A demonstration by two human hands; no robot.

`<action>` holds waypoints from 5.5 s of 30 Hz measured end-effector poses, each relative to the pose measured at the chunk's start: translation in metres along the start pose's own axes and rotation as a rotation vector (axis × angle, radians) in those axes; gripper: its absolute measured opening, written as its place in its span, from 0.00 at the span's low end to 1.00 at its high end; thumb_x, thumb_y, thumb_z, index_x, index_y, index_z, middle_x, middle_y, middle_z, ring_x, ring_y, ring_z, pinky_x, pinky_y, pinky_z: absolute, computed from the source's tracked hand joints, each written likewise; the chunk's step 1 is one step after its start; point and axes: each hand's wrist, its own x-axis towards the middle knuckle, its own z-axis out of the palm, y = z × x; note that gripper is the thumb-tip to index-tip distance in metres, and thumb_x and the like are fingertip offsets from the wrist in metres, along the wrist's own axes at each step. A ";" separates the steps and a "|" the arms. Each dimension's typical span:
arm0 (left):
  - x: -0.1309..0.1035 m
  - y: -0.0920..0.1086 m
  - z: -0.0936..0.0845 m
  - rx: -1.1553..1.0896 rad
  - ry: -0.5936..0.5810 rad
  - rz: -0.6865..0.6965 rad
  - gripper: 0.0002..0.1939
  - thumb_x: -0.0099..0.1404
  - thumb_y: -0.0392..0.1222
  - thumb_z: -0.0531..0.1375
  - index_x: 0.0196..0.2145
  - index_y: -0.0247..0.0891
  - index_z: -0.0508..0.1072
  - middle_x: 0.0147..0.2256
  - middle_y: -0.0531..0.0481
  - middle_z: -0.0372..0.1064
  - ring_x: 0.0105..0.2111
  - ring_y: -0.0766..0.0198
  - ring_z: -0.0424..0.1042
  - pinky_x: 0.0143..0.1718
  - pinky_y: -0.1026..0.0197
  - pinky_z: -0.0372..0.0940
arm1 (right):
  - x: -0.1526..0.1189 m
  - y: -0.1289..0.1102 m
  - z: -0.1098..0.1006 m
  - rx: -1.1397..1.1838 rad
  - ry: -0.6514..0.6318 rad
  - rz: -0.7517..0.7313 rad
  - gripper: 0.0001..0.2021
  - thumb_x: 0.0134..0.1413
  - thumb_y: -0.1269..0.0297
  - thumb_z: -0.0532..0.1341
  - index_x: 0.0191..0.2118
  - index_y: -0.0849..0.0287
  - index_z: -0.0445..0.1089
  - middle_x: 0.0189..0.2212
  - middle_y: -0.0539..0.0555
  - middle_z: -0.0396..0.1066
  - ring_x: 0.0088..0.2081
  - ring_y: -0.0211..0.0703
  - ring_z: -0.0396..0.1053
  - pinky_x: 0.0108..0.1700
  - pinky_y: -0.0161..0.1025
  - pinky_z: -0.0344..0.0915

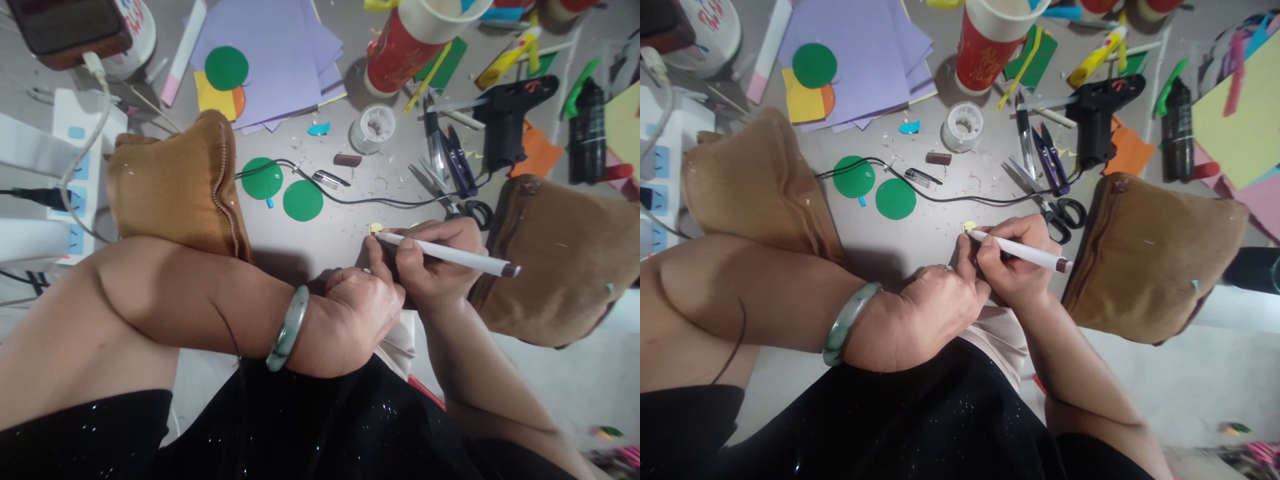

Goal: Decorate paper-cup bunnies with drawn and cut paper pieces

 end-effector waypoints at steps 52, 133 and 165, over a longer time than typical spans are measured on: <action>0.002 -0.007 -0.016 -0.091 -0.158 0.051 0.33 0.79 0.24 0.40 0.75 0.25 0.67 0.76 0.19 0.51 0.41 0.60 0.87 0.29 0.66 0.73 | 0.002 0.001 -0.004 -0.060 0.033 -0.081 0.08 0.64 0.60 0.67 0.37 0.52 0.66 0.25 0.45 0.75 0.25 0.47 0.82 0.21 0.37 0.71; 0.016 0.019 0.029 -0.077 0.038 -0.037 0.27 0.76 0.35 0.58 0.70 0.30 0.74 0.73 0.15 0.60 0.37 0.46 0.84 0.30 0.56 0.68 | -0.006 0.014 -0.008 -0.133 0.049 -0.070 0.06 0.60 0.61 0.67 0.37 0.54 0.71 0.26 0.46 0.74 0.24 0.44 0.78 0.24 0.37 0.69; 0.015 0.020 0.032 -0.036 0.062 -0.064 0.30 0.75 0.39 0.61 0.70 0.25 0.73 0.72 0.11 0.60 0.38 0.45 0.83 0.31 0.55 0.67 | -0.007 0.014 -0.006 -0.015 0.041 -0.039 0.06 0.58 0.67 0.67 0.38 0.55 0.69 0.26 0.44 0.74 0.28 0.49 0.84 0.24 0.35 0.73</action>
